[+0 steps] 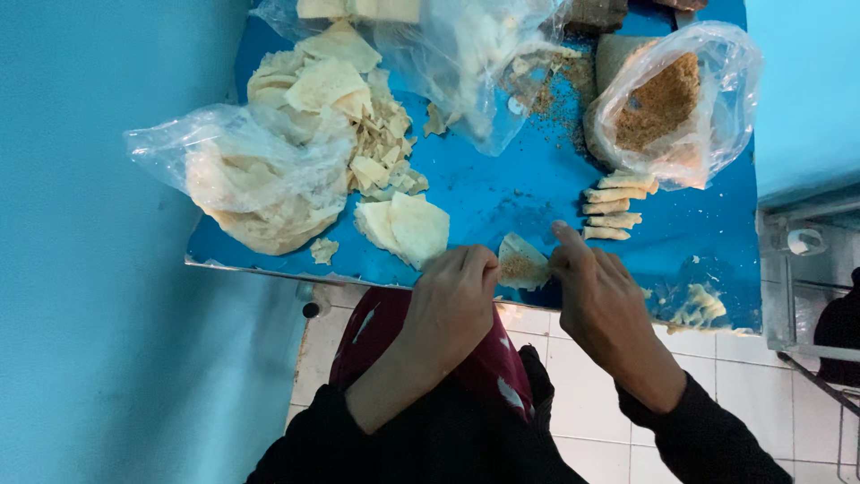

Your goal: The person sits at a small blue table and shapes pieces of flat dough by hand, tearing off portions, folding and rolling them between the fingers into short cylinders, and placing the finished rolls in a pile on the table beside a plastic bag of brown powder. The rolled pieces accumulate in a row as the person works through the dough pieces one at a time.

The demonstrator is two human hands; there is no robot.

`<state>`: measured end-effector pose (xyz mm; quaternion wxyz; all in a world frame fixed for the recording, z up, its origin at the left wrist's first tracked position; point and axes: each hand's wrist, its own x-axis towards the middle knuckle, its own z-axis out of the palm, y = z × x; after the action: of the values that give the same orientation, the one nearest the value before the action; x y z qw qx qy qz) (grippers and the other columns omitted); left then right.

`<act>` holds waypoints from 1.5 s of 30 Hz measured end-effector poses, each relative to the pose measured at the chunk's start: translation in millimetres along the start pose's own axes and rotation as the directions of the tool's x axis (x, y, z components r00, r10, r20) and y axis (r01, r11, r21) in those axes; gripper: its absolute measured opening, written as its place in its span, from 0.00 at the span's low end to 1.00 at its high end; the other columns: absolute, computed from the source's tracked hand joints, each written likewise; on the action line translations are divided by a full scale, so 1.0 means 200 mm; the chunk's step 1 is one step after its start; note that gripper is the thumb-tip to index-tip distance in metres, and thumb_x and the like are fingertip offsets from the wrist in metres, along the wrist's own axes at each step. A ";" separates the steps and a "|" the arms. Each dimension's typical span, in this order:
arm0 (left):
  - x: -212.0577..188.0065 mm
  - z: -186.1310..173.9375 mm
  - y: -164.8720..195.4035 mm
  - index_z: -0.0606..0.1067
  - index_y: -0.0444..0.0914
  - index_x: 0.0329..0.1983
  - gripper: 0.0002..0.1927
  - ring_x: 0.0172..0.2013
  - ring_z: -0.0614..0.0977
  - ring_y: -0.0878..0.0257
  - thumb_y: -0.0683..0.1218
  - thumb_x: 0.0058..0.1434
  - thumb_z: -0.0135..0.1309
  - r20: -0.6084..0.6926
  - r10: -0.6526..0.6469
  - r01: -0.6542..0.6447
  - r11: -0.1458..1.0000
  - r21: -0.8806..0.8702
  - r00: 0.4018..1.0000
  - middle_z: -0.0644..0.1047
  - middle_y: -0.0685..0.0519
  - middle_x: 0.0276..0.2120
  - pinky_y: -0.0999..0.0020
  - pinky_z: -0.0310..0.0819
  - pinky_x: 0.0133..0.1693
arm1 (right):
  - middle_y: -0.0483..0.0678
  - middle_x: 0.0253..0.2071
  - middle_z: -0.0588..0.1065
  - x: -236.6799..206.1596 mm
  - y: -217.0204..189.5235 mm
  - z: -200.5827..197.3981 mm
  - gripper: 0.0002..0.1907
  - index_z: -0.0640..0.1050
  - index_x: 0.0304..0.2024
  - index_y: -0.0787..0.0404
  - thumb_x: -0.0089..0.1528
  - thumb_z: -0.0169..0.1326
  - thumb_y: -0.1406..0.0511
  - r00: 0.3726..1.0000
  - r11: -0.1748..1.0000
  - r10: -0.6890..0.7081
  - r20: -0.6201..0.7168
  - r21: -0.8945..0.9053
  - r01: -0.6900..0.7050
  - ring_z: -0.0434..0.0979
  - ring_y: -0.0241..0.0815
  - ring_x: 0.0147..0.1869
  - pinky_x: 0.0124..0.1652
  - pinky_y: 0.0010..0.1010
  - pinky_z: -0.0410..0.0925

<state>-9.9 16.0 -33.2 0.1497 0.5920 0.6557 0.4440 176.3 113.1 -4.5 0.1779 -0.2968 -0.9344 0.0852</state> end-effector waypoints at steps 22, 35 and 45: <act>0.00 0.05 -0.12 0.76 0.31 0.50 0.15 0.47 0.78 0.52 0.35 0.59 0.56 0.058 0.412 -0.416 0.899 0.136 0.909 0.76 0.47 0.47 0.62 0.78 0.48 | 0.57 0.50 0.81 0.01 -0.10 -0.09 0.40 0.56 0.71 0.63 0.60 0.59 0.70 0.986 0.958 0.042 0.159 0.275 -0.086 0.82 0.54 0.52 0.42 0.41 0.76; 0.09 0.05 -0.06 0.75 0.36 0.39 0.07 0.41 0.78 0.53 0.39 0.57 0.55 0.053 0.302 -0.306 0.921 0.243 0.952 0.74 0.49 0.36 0.61 0.75 0.39 | 0.50 0.36 0.81 0.28 0.00 -0.06 0.40 0.59 0.71 0.53 0.58 0.58 0.75 0.945 0.889 0.026 0.325 0.424 -0.170 0.83 0.50 0.39 0.37 0.38 0.75; 0.06 0.03 -0.10 0.74 0.35 0.40 0.08 0.40 0.76 0.57 0.40 0.58 0.55 0.142 0.445 -0.466 0.817 0.340 0.884 0.72 0.50 0.36 0.66 0.75 0.42 | 0.55 0.41 0.80 0.08 -0.03 0.00 0.32 0.62 0.66 0.66 0.61 0.58 0.74 0.984 0.977 -0.177 0.002 0.124 0.175 0.81 0.57 0.45 0.41 0.42 0.74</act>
<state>-21.7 31.2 -47.3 -0.0550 0.7610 0.5614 0.3203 160.9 116.4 1.4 0.1965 -0.2008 -0.9511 0.1286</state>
